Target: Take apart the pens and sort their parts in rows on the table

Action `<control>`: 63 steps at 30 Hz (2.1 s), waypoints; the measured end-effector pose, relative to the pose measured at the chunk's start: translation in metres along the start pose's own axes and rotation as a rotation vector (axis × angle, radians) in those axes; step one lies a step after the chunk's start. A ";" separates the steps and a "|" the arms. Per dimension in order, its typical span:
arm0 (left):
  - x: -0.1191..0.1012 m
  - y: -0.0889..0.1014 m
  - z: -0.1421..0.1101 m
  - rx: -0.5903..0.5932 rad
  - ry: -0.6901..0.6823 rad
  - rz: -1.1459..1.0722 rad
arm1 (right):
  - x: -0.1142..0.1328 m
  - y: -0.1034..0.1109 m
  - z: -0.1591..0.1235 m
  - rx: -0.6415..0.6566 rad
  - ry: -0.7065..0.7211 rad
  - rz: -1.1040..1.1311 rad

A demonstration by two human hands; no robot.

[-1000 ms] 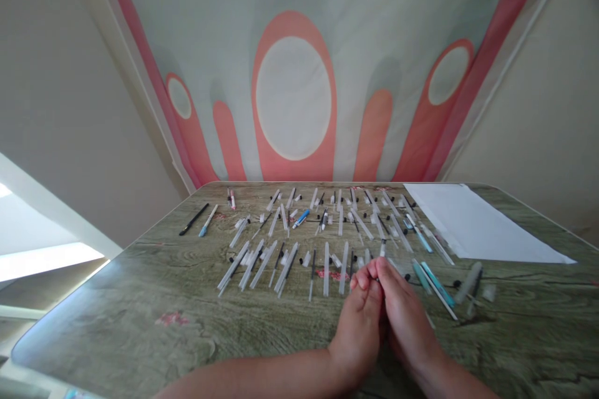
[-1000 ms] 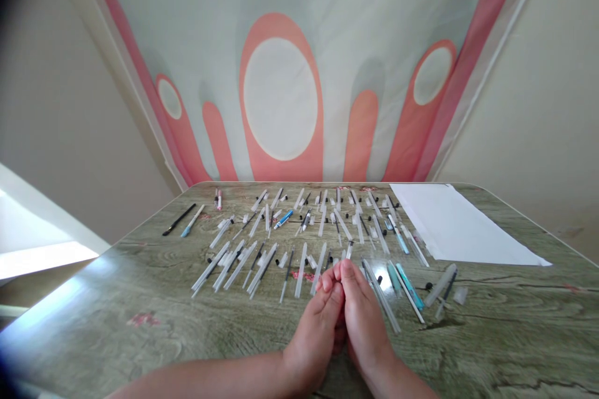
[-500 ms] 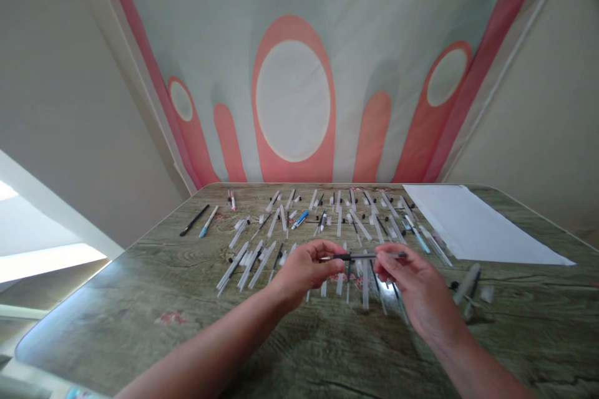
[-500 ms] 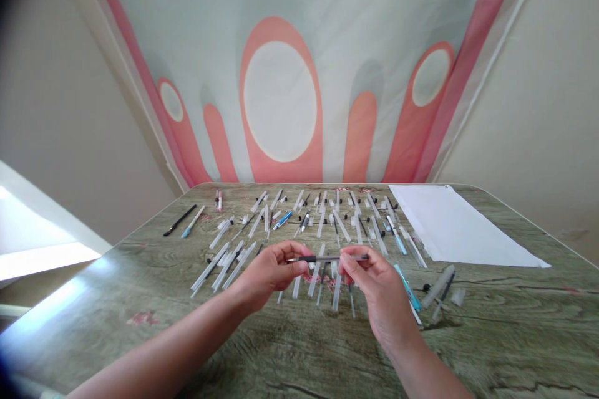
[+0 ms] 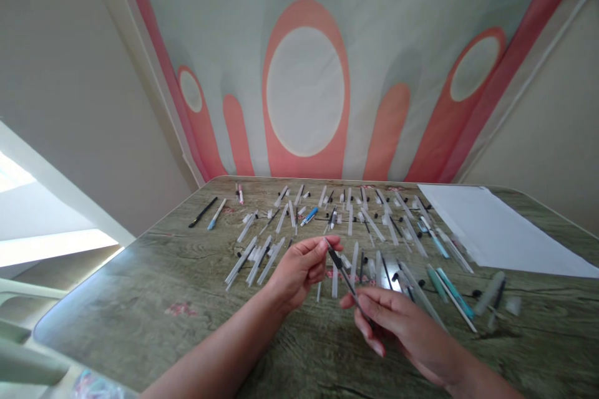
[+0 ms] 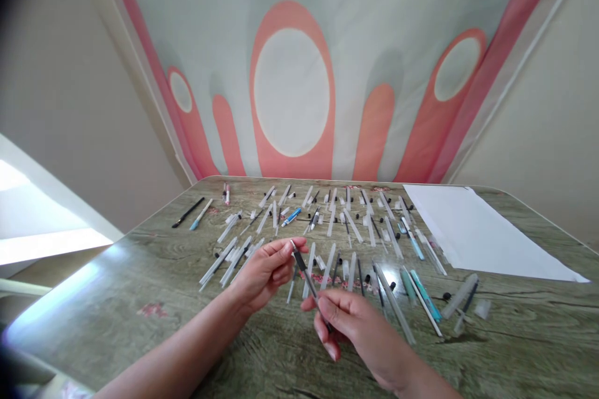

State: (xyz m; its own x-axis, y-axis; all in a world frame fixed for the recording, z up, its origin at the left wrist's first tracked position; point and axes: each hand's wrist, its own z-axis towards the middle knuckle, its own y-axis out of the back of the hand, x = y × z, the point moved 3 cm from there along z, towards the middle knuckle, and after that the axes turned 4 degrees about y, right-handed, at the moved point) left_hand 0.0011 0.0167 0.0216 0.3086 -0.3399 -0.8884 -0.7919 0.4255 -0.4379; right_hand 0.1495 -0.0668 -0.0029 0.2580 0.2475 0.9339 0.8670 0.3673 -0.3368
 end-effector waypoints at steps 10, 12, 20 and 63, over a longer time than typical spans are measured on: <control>0.003 -0.004 -0.002 0.072 0.019 -0.005 | -0.006 0.000 0.003 0.052 -0.021 -0.041; 0.005 -0.003 -0.001 0.046 0.021 0.009 | -0.009 0.002 0.005 -0.002 -0.008 -0.111; 0.009 0.005 0.003 -0.002 0.009 -0.024 | -0.011 -0.001 0.004 -0.071 0.003 -0.016; 0.017 0.006 0.007 -0.071 0.014 0.080 | -0.009 0.003 0.004 -0.099 -0.042 0.134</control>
State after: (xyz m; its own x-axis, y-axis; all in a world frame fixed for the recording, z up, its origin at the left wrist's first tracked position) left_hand 0.0055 0.0192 0.0031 0.2355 -0.3194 -0.9179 -0.8494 0.3913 -0.3541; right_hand 0.1477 -0.0642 -0.0128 0.3581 0.3263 0.8748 0.8640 0.2392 -0.4429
